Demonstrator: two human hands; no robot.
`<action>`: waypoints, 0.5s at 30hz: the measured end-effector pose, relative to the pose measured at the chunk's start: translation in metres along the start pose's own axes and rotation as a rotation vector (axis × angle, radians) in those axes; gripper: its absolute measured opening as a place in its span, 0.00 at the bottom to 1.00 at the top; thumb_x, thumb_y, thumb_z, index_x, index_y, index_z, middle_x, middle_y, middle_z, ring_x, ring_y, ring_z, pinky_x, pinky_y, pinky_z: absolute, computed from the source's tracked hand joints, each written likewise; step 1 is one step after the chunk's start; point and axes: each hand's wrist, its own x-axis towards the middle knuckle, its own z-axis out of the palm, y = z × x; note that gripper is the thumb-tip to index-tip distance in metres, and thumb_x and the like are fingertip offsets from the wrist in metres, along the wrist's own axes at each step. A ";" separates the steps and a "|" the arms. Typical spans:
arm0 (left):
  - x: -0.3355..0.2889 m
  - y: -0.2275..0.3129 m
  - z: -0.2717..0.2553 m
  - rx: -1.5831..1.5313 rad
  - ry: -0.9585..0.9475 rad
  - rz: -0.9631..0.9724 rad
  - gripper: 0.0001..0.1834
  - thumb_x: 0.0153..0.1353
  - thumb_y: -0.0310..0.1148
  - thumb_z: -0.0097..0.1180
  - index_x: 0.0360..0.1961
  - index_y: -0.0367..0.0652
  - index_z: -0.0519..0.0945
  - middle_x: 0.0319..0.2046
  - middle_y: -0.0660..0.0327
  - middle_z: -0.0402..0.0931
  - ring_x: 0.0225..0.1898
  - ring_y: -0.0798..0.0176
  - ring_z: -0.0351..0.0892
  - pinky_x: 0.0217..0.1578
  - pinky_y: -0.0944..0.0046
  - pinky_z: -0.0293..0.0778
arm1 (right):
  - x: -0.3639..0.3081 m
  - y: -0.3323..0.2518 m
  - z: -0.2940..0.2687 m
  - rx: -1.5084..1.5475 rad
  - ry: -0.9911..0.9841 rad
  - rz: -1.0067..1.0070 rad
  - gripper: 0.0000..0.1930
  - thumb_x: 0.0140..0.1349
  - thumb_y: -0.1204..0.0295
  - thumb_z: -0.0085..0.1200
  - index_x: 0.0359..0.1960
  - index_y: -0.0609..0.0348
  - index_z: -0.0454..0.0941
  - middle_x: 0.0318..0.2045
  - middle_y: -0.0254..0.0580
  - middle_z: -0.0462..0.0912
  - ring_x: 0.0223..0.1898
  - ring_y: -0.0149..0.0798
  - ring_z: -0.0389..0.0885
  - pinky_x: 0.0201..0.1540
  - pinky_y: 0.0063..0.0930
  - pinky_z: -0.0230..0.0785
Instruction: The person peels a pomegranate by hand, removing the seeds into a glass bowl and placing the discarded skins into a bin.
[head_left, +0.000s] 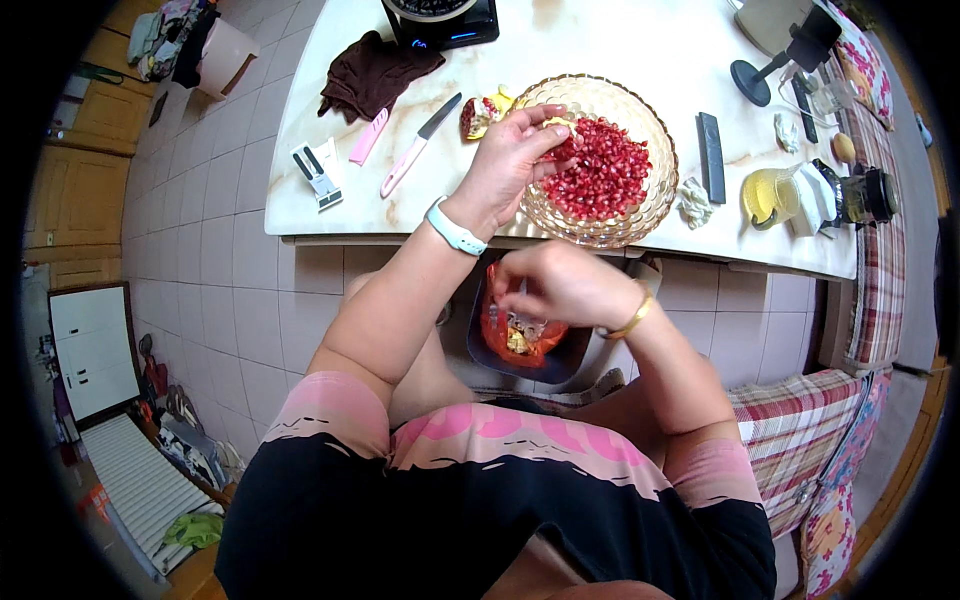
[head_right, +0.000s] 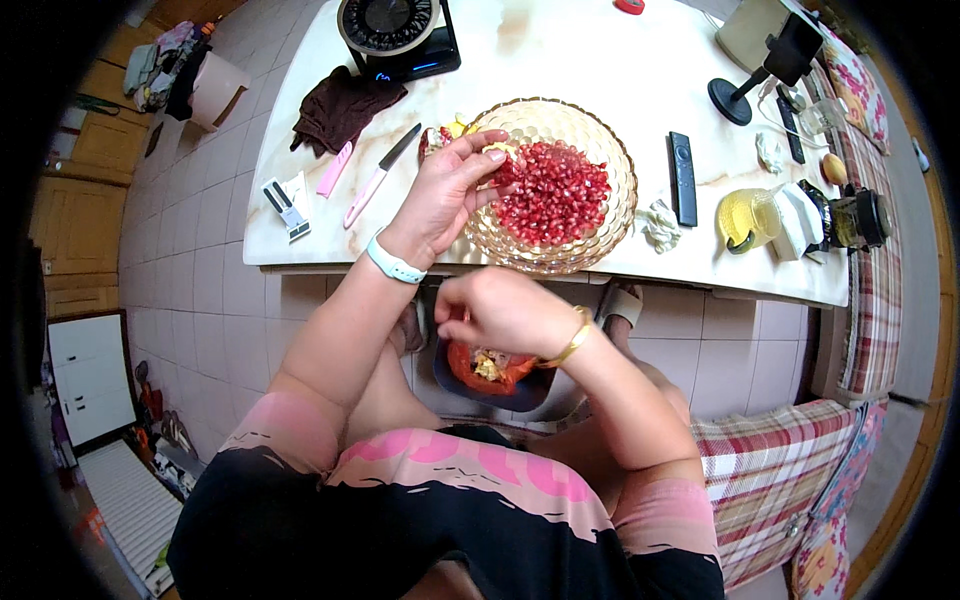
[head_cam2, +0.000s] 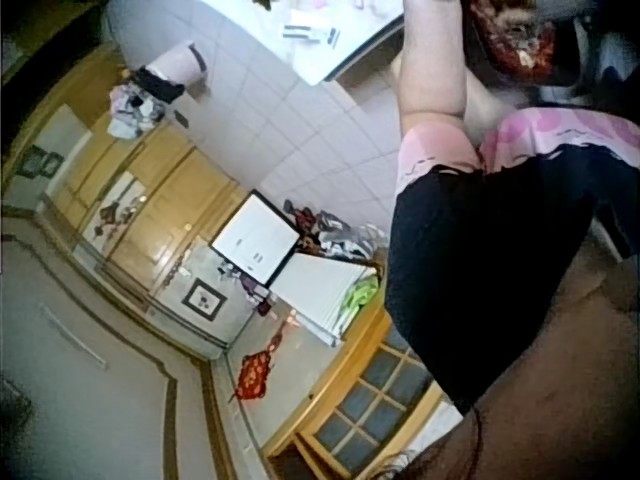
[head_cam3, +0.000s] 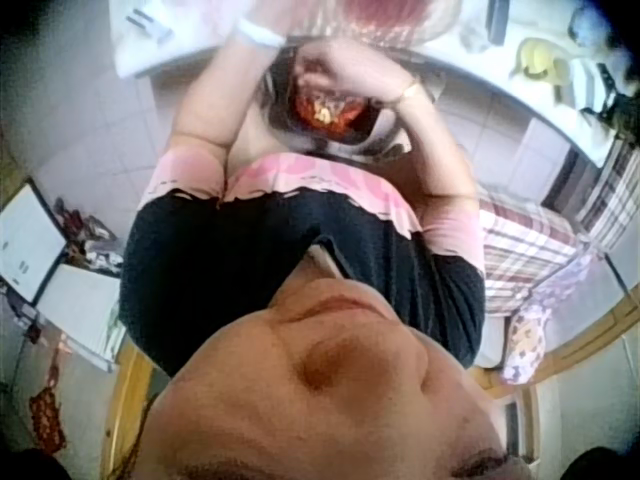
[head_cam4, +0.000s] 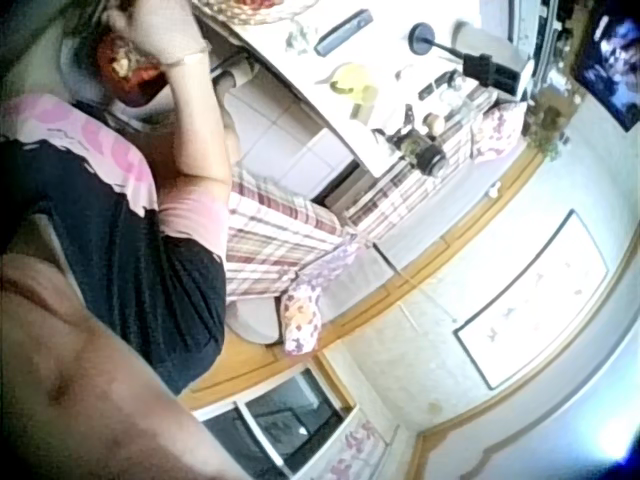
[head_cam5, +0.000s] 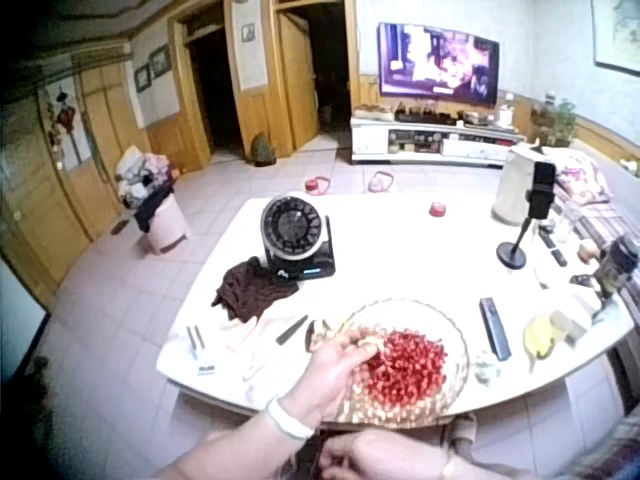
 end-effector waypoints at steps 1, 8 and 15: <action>-0.001 -0.001 0.001 -0.006 -0.001 0.001 0.17 0.69 0.27 0.56 0.56 0.37 0.73 0.45 0.60 0.80 0.45 0.68 0.82 0.46 0.67 0.83 | -0.003 -0.001 -0.009 0.005 0.140 -0.035 0.08 0.56 0.70 0.65 0.33 0.61 0.82 0.28 0.50 0.84 0.29 0.48 0.85 0.36 0.38 0.76; 0.002 -0.008 0.011 -0.088 0.020 -0.011 0.13 0.68 0.31 0.59 0.51 0.40 0.74 0.44 0.60 0.79 0.43 0.68 0.81 0.43 0.68 0.83 | -0.014 0.017 -0.065 -0.206 0.881 0.159 0.14 0.55 0.75 0.69 0.40 0.61 0.78 0.31 0.40 0.82 0.27 0.32 0.81 0.31 0.25 0.75; 0.004 -0.013 0.014 -0.058 0.007 -0.011 0.13 0.68 0.32 0.59 0.51 0.40 0.75 0.43 0.61 0.80 0.44 0.69 0.82 0.42 0.69 0.83 | -0.010 0.027 -0.060 -0.491 0.963 0.075 0.17 0.53 0.74 0.70 0.44 0.59 0.79 0.34 0.43 0.82 0.30 0.39 0.83 0.34 0.30 0.77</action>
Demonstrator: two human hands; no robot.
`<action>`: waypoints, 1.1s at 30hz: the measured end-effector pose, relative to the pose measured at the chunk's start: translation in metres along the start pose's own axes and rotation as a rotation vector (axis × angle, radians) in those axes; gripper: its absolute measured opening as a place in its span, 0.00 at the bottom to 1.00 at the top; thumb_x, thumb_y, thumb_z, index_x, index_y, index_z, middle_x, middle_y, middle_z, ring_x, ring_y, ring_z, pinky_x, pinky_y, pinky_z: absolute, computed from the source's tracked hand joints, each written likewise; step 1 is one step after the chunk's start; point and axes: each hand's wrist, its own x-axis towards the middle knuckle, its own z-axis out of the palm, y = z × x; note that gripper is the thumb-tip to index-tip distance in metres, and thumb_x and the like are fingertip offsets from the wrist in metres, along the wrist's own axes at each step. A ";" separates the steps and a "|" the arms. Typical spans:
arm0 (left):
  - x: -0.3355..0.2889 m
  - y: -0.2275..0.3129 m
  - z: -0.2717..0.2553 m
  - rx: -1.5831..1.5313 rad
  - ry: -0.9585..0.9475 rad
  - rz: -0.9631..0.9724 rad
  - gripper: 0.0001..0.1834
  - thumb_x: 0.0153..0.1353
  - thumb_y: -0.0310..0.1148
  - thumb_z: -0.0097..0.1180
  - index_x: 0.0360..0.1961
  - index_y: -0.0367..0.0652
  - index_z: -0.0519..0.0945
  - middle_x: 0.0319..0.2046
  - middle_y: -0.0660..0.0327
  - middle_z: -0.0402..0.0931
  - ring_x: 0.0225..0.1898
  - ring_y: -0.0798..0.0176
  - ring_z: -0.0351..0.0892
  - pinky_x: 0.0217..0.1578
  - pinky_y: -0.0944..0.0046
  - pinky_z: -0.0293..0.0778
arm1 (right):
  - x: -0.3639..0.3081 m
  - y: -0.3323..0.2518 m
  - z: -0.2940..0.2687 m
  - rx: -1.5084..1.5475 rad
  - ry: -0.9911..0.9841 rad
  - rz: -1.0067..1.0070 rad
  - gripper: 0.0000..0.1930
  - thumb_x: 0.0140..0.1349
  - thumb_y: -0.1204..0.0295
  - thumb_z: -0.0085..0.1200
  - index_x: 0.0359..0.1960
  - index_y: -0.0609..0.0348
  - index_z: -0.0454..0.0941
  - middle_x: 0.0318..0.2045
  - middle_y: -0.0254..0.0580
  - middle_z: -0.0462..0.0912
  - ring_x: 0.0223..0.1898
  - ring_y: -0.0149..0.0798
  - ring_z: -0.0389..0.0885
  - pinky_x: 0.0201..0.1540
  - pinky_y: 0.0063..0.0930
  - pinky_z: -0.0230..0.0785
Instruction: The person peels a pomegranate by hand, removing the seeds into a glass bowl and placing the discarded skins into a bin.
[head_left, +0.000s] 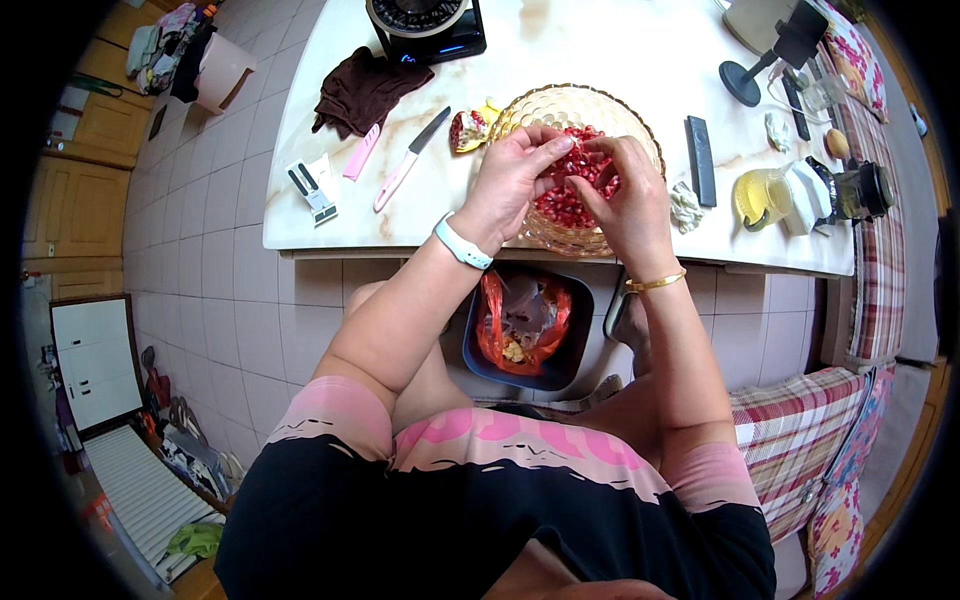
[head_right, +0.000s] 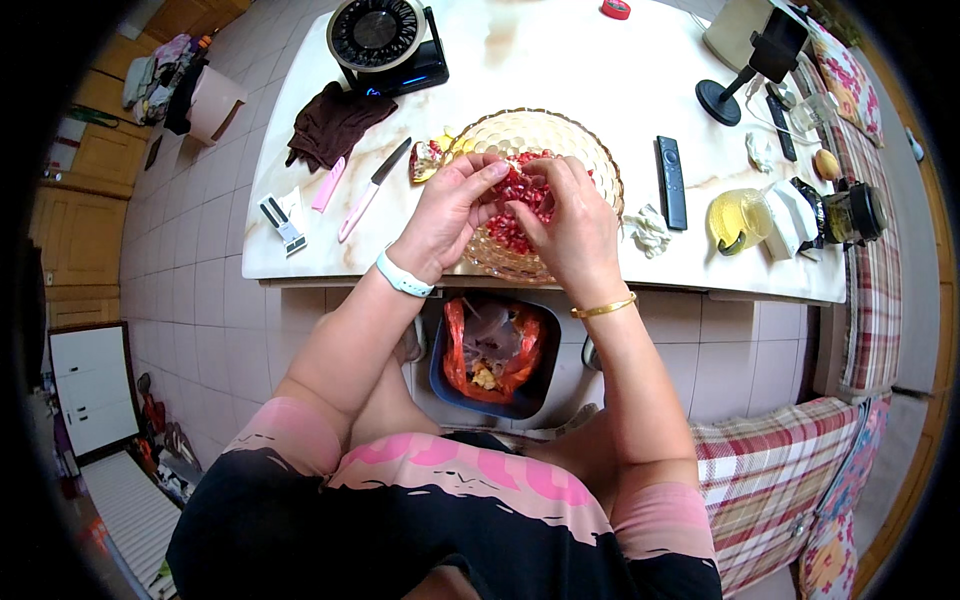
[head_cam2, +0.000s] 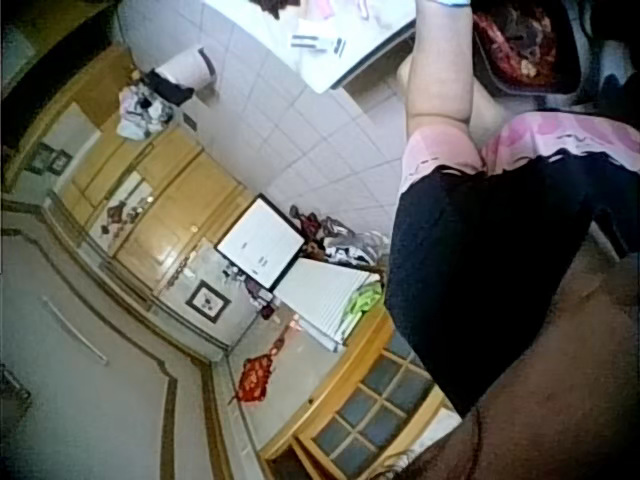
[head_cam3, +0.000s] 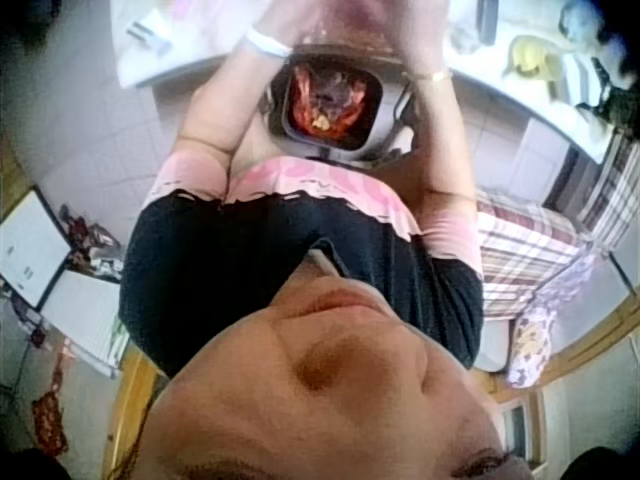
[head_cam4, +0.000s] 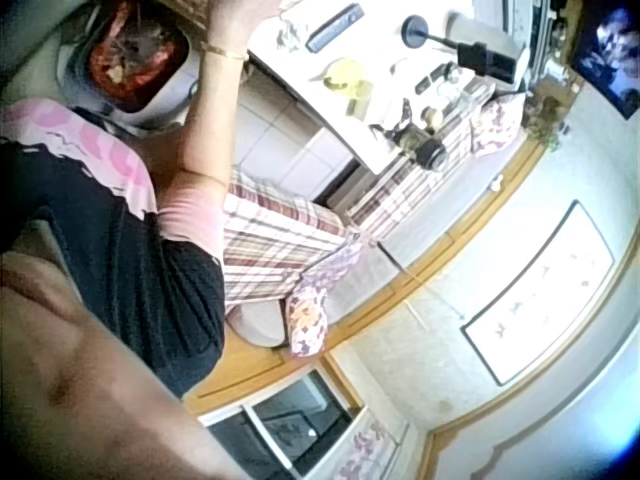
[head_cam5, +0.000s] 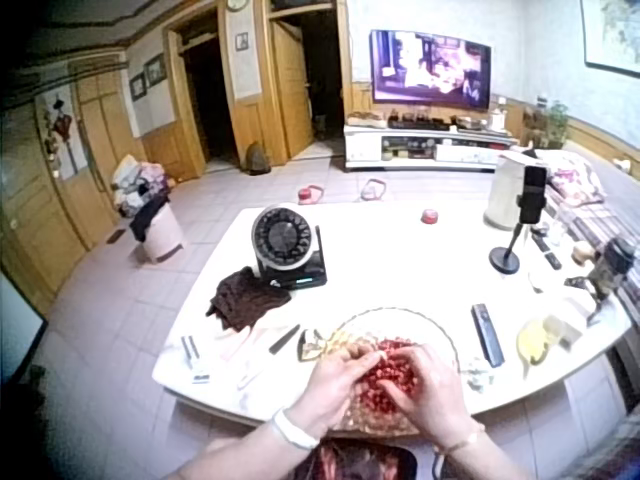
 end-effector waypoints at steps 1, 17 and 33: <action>0.000 0.000 0.000 0.008 -0.008 0.004 0.14 0.68 0.32 0.60 0.51 0.40 0.75 0.43 0.61 0.80 0.44 0.69 0.82 0.42 0.69 0.83 | -0.001 0.003 0.002 0.040 0.018 0.029 0.17 0.54 0.74 0.70 0.44 0.60 0.79 0.34 0.43 0.83 0.29 0.38 0.83 0.34 0.29 0.77; 0.004 -0.006 -0.003 0.363 0.070 0.265 0.15 0.64 0.29 0.65 0.46 0.29 0.77 0.34 0.60 0.82 0.34 0.74 0.81 0.34 0.75 0.79 | 0.006 0.018 0.010 0.371 0.086 0.241 0.10 0.59 0.74 0.67 0.40 0.65 0.84 0.32 0.41 0.86 0.28 0.26 0.82 0.32 0.22 0.76; 0.006 -0.010 -0.005 0.445 0.033 0.266 0.12 0.63 0.24 0.65 0.44 0.30 0.79 0.33 0.62 0.82 0.34 0.74 0.80 0.34 0.77 0.77 | 0.006 0.030 0.009 0.663 -0.070 0.579 0.10 0.66 0.68 0.62 0.41 0.62 0.85 0.32 0.33 0.86 0.30 0.21 0.80 0.28 0.17 0.72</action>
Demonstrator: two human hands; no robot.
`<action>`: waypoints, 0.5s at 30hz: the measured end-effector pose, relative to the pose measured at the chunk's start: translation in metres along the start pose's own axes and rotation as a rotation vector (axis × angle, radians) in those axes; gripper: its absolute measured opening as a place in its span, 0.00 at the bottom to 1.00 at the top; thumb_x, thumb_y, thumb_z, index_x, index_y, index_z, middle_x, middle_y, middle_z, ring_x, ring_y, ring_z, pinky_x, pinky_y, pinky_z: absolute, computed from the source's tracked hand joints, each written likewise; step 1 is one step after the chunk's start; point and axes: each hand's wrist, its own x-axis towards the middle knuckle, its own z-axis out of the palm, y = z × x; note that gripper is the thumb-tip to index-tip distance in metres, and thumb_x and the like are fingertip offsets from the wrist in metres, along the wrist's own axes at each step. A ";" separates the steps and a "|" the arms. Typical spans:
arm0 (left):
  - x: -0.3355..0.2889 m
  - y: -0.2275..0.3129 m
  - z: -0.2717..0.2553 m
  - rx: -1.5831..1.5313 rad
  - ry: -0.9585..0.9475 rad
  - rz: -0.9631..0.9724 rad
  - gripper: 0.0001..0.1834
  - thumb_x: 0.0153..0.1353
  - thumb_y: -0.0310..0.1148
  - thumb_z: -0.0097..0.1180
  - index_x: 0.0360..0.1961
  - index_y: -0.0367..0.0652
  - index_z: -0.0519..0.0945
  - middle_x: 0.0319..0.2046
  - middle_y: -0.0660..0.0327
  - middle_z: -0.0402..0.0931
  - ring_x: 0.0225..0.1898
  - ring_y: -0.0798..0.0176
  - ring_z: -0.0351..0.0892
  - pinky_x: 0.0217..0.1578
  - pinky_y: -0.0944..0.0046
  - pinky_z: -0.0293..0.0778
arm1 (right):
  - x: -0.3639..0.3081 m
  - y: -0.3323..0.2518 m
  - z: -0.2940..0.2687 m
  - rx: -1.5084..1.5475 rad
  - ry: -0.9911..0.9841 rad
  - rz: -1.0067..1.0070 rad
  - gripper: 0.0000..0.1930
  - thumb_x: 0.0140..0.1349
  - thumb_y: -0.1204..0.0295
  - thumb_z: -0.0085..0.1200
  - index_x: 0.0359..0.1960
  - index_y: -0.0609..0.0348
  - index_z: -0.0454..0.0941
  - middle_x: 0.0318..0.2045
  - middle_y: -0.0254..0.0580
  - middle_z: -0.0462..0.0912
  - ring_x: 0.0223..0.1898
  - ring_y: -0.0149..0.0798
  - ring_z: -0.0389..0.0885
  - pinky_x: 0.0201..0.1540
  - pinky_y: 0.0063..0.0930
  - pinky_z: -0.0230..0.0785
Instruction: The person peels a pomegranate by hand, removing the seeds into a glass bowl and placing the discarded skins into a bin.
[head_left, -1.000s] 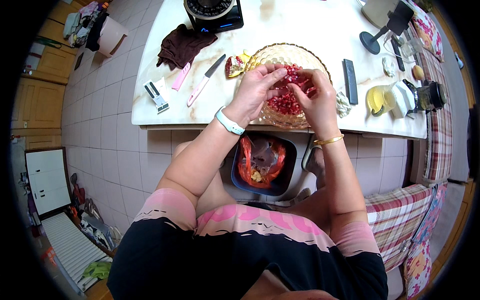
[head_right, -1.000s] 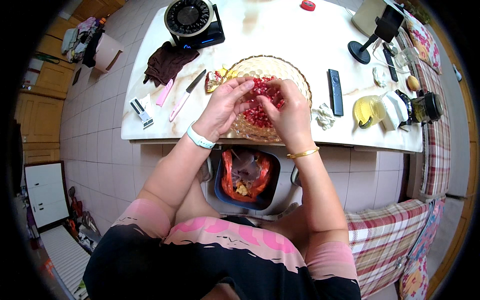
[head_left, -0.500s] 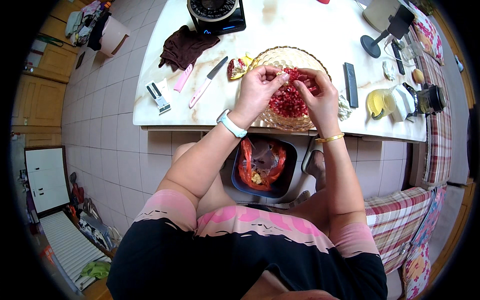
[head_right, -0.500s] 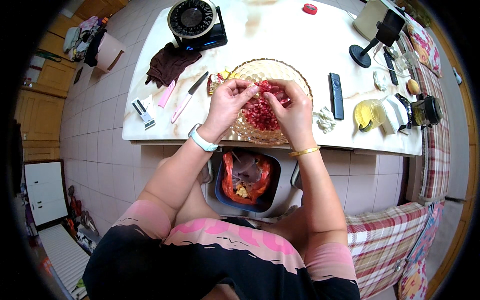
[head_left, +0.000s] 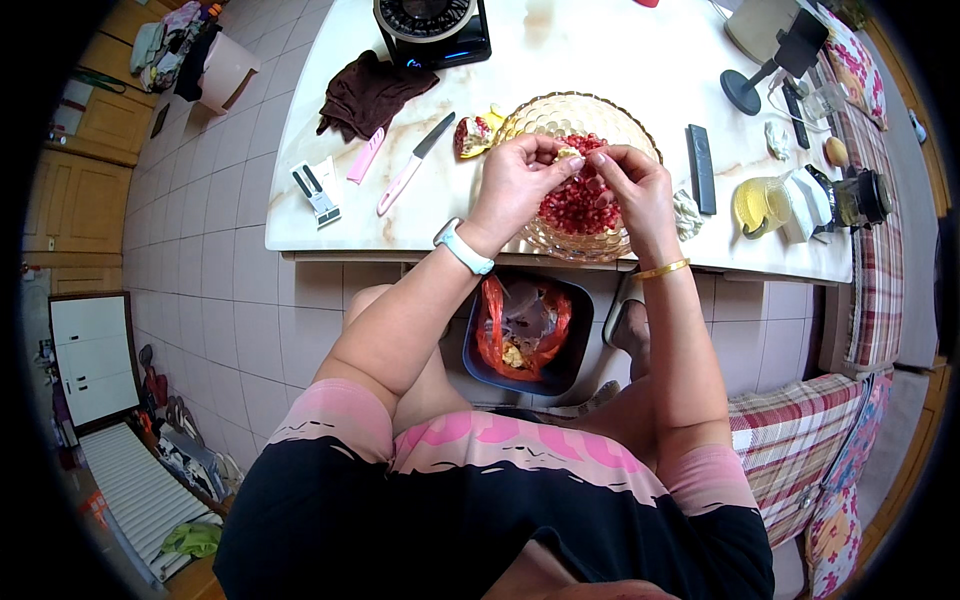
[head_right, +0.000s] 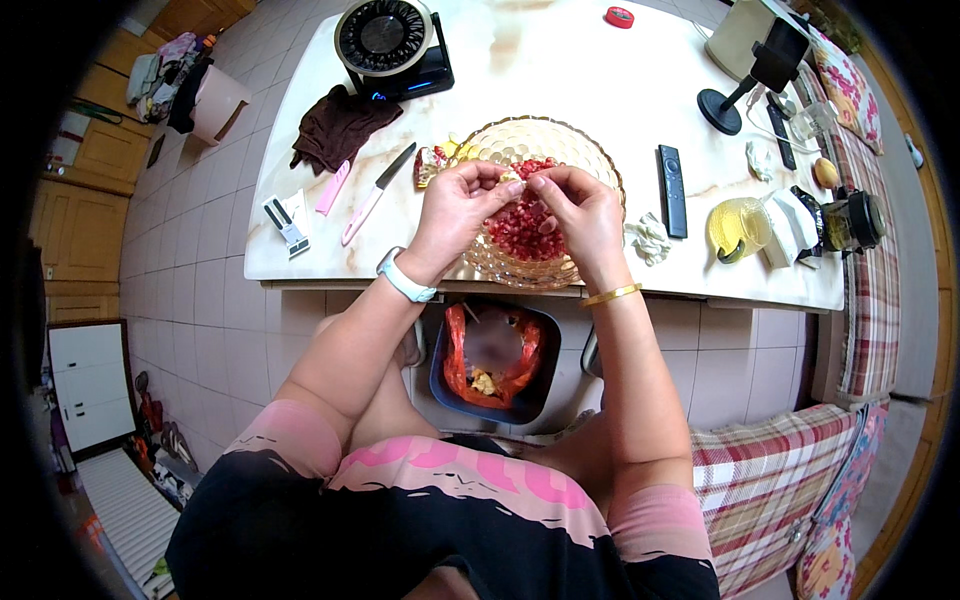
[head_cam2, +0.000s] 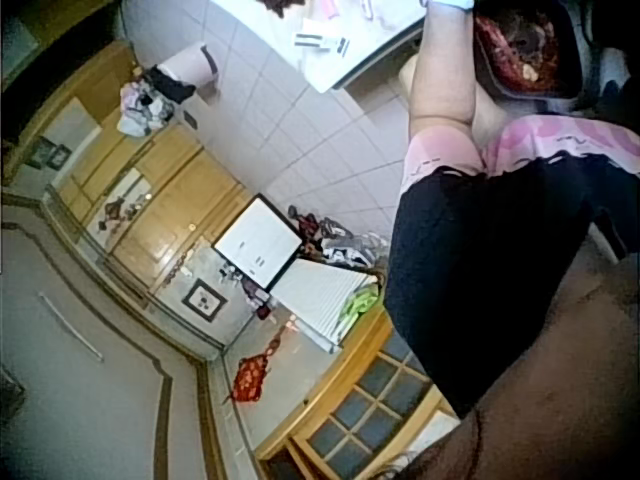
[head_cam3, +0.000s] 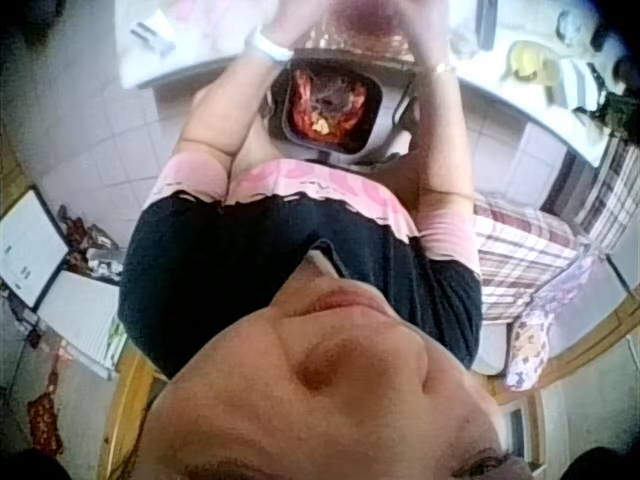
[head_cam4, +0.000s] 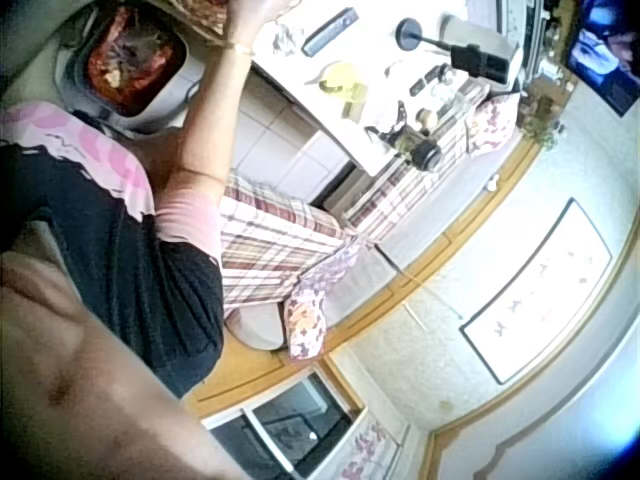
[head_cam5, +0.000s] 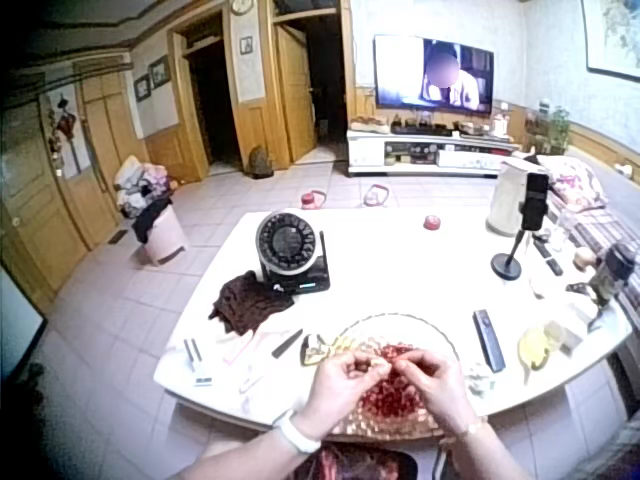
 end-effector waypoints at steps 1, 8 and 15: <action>0.000 0.000 0.000 0.026 -0.012 -0.009 0.11 0.63 0.24 0.64 0.45 0.30 0.79 0.34 0.61 0.82 0.35 0.74 0.80 0.35 0.76 0.78 | 0.000 0.001 -0.001 0.044 0.001 0.031 0.10 0.66 0.68 0.62 0.41 0.62 0.85 0.31 0.33 0.85 0.30 0.21 0.80 0.28 0.17 0.72; 0.000 -0.002 0.000 0.054 0.007 0.005 0.11 0.62 0.24 0.65 0.44 0.31 0.80 0.33 0.63 0.81 0.33 0.75 0.79 0.34 0.77 0.76 | 0.001 0.000 -0.005 0.287 -0.079 0.193 0.10 0.68 0.70 0.59 0.46 0.63 0.83 0.34 0.34 0.85 0.31 0.23 0.81 0.28 0.16 0.72; 0.000 0.004 0.003 0.006 0.053 -0.012 0.13 0.62 0.27 0.67 0.43 0.29 0.80 0.31 0.62 0.82 0.30 0.75 0.79 0.31 0.77 0.77 | -0.002 -0.005 0.003 0.142 -0.048 0.055 0.11 0.68 0.70 0.59 0.48 0.63 0.83 0.36 0.35 0.86 0.33 0.24 0.82 0.30 0.16 0.73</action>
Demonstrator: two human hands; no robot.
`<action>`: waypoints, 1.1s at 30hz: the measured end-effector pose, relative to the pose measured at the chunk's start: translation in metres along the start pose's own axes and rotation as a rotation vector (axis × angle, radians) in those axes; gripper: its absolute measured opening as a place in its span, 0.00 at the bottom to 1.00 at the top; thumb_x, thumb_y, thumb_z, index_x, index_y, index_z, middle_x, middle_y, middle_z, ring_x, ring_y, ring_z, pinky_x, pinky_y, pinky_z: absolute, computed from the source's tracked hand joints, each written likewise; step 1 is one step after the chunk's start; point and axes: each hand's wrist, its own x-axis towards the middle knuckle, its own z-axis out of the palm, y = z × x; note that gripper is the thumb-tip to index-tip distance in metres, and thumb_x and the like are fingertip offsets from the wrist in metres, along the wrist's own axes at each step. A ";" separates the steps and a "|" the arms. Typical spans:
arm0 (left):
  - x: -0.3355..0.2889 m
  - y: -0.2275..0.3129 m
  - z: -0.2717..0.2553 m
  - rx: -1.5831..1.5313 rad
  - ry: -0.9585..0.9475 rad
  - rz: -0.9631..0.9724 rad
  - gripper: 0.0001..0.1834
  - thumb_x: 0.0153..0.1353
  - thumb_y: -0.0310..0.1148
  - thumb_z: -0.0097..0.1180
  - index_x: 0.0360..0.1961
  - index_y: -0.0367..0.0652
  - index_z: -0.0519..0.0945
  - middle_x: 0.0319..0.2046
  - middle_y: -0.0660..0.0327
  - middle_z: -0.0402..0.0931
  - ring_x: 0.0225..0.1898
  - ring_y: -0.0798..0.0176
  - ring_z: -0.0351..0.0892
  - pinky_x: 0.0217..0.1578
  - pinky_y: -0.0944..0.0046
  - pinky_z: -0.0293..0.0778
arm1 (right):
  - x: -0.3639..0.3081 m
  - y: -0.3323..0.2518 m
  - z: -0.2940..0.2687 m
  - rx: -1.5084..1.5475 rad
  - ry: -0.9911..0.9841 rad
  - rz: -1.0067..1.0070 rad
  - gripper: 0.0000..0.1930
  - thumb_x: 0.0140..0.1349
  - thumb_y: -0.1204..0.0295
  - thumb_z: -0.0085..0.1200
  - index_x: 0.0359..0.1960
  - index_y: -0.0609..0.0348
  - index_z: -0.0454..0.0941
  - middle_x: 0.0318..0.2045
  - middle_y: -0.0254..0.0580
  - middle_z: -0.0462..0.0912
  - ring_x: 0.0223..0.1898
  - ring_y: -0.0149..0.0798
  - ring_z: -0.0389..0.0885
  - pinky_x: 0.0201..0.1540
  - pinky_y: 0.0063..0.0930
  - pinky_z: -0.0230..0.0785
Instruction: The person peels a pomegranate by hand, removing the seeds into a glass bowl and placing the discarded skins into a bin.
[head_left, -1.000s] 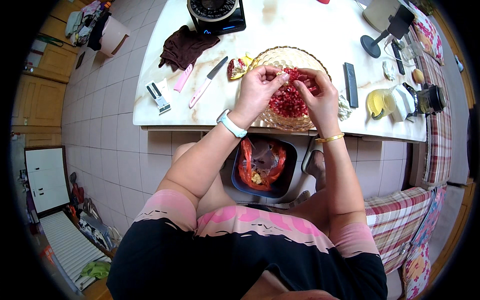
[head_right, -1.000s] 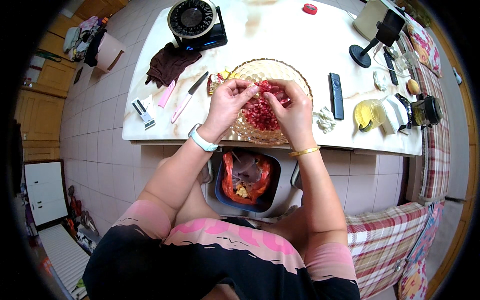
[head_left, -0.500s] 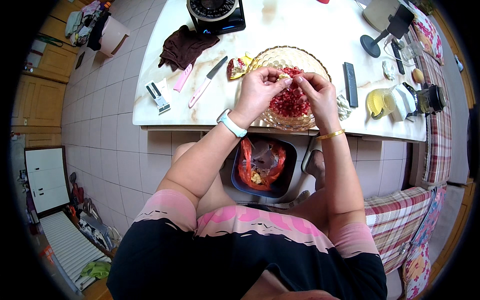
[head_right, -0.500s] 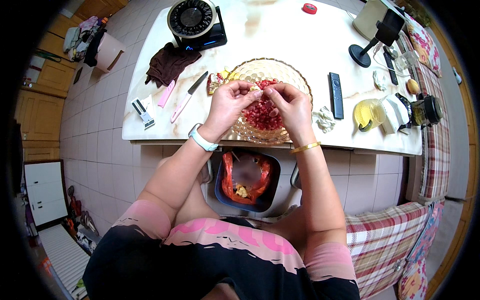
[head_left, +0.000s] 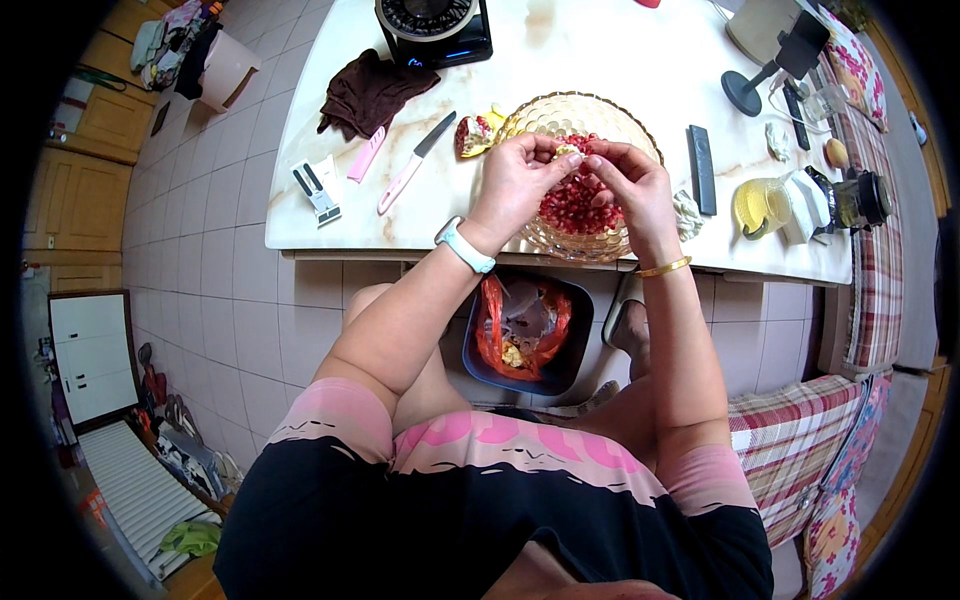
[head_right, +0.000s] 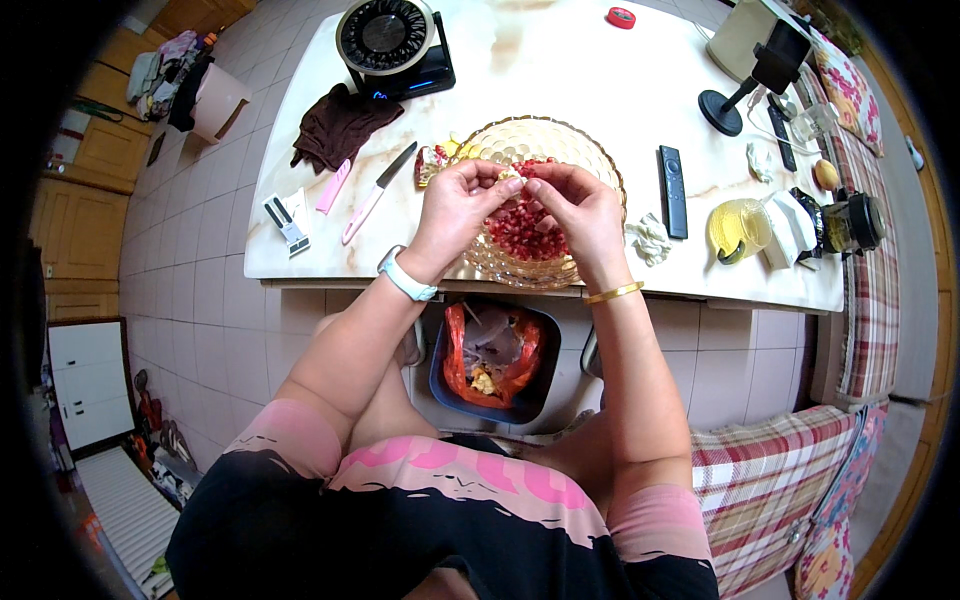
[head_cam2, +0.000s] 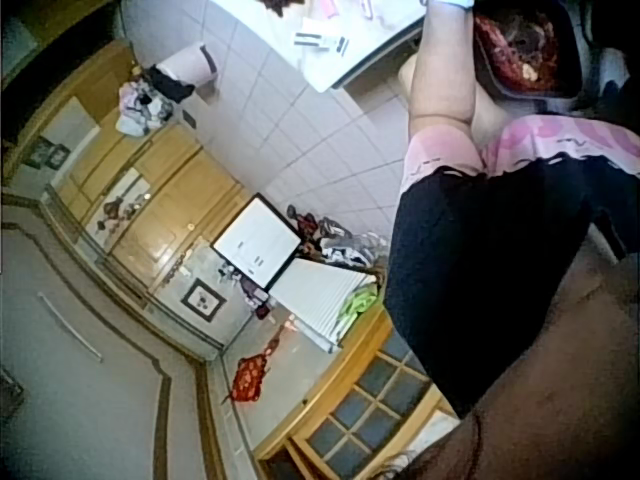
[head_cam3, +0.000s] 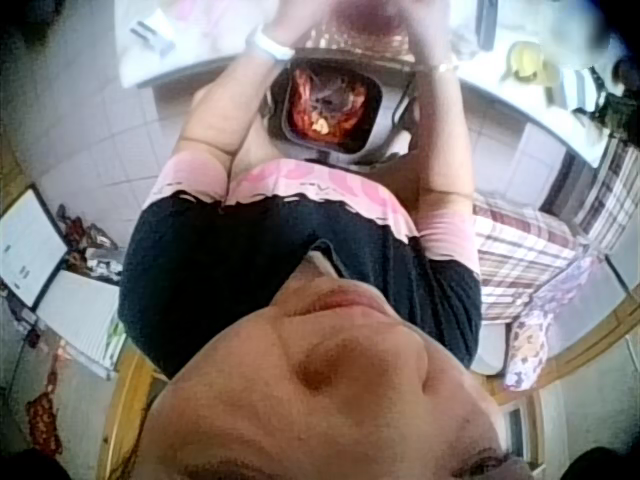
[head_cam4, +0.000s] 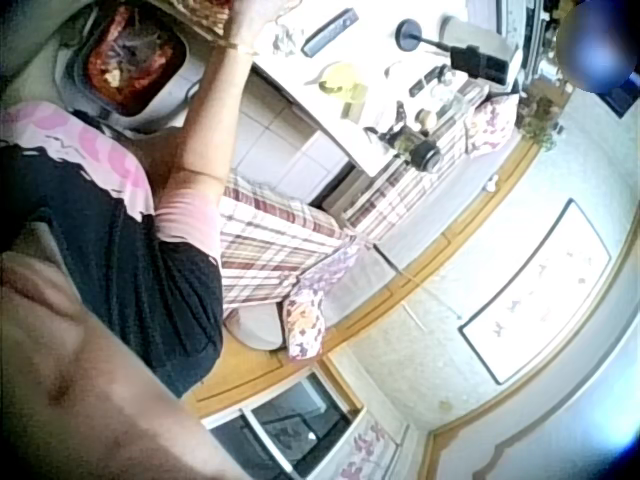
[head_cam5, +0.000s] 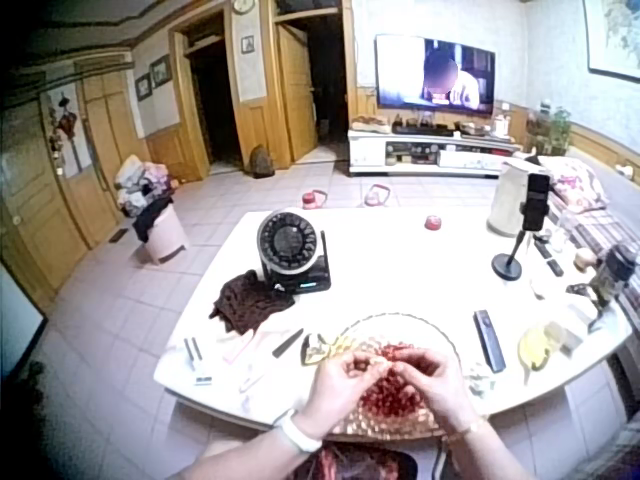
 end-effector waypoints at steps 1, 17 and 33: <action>0.000 0.000 0.001 -0.019 0.007 0.005 0.13 0.61 0.27 0.67 0.43 0.29 0.80 0.30 0.62 0.82 0.29 0.76 0.78 0.30 0.77 0.76 | 0.000 0.002 0.000 -0.041 0.008 -0.018 0.11 0.68 0.70 0.59 0.48 0.63 0.83 0.36 0.35 0.86 0.33 0.24 0.82 0.30 0.16 0.73; 0.002 -0.004 -0.003 0.031 -0.026 -0.003 0.12 0.64 0.28 0.64 0.45 0.31 0.78 0.34 0.60 0.82 0.33 0.73 0.82 0.33 0.75 0.80 | 0.003 0.002 -0.007 0.242 -0.076 0.117 0.14 0.70 0.70 0.56 0.52 0.66 0.81 0.37 0.37 0.85 0.34 0.25 0.82 0.33 0.17 0.76; 0.001 -0.002 -0.003 -0.015 -0.015 -0.010 0.12 0.65 0.29 0.64 0.44 0.31 0.78 0.34 0.59 0.83 0.33 0.73 0.82 0.32 0.75 0.80 | -0.001 0.010 0.007 -0.417 0.095 -0.332 0.11 0.62 0.72 0.65 0.43 0.63 0.85 0.34 0.42 0.88 0.32 0.27 0.83 0.37 0.21 0.76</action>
